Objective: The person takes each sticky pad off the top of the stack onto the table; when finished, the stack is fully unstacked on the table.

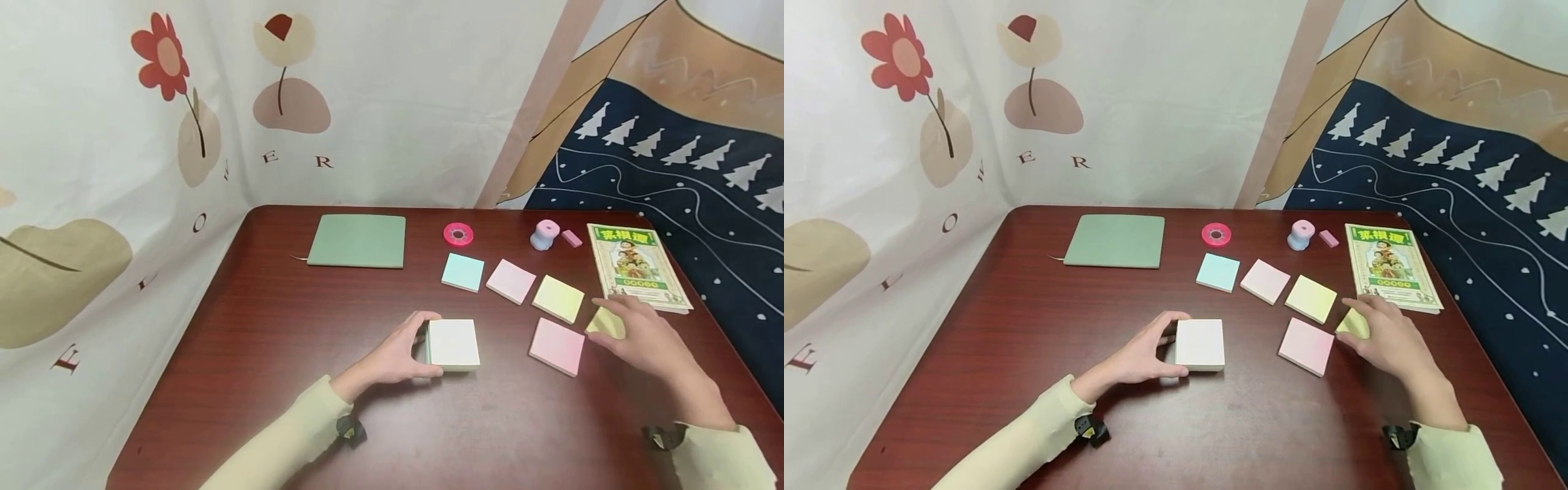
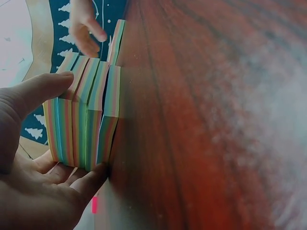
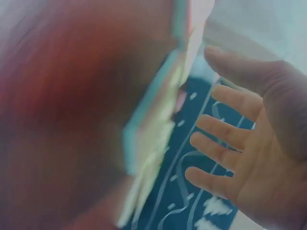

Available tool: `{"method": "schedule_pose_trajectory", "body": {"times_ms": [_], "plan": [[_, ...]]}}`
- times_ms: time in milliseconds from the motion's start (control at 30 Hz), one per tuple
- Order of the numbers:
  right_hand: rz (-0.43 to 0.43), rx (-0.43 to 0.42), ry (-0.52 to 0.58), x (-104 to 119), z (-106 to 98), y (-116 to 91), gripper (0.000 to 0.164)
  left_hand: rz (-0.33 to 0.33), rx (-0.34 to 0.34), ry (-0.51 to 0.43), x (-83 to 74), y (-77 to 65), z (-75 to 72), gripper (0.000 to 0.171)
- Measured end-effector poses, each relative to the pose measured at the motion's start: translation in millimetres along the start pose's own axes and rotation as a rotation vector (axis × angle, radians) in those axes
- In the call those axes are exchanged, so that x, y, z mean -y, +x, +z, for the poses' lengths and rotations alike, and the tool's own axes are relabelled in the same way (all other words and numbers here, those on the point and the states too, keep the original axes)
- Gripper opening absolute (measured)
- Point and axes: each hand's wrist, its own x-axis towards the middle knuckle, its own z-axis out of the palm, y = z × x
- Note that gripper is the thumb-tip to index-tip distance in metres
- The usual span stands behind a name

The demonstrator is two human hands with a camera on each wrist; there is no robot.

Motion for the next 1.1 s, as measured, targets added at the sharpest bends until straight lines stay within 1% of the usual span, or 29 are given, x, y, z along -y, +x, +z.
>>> {"method": "schedule_pose_trajectory", "body": {"times_ms": [100,200,233,333,467,567,700,767,933,1033,1100], "plan": [[-0.119,-0.053,0.022,29,1,2,0.063,0.001,-0.002,0.010,0.4,0.1,-0.1,0.081],[-0.280,-0.087,0.074,65,12,4,0.057,0.005,-0.003,0.030,0.7,-0.1,-0.6,0.082],[-0.335,-0.095,0.085,78,17,4,0.057,0.006,-0.004,0.040,0.7,-0.2,-0.8,0.082],[-0.461,-0.074,0.118,113,32,6,0.062,0.004,0.000,0.056,0.8,-0.5,-1.2,0.084],[-0.571,-0.045,0.138,148,45,8,0.070,-0.007,0.001,0.074,1.2,-0.5,-1.5,0.085],[-0.610,-0.003,0.144,164,54,12,0.072,-0.013,0.005,0.085,1.7,-0.7,-1.4,0.086],[-0.624,0.050,0.141,176,64,19,0.072,-0.006,0.010,0.089,2.3,-0.3,-0.8,0.086],[-0.631,0.058,0.139,179,68,23,0.071,-0.004,0.008,0.087,2.2,-0.2,-0.8,0.086],[-0.662,0.043,0.146,184,72,34,0.069,-0.011,0.007,0.078,1.9,0.1,-1.0,0.085],[-0.651,0.057,0.145,185,72,37,0.069,-0.018,0.006,0.087,2.3,-0.1,-0.8,0.084],[-0.627,0.076,0.138,186,70,38,0.069,-0.023,0.007,0.091,2.5,-0.1,-0.4,0.084]]}}
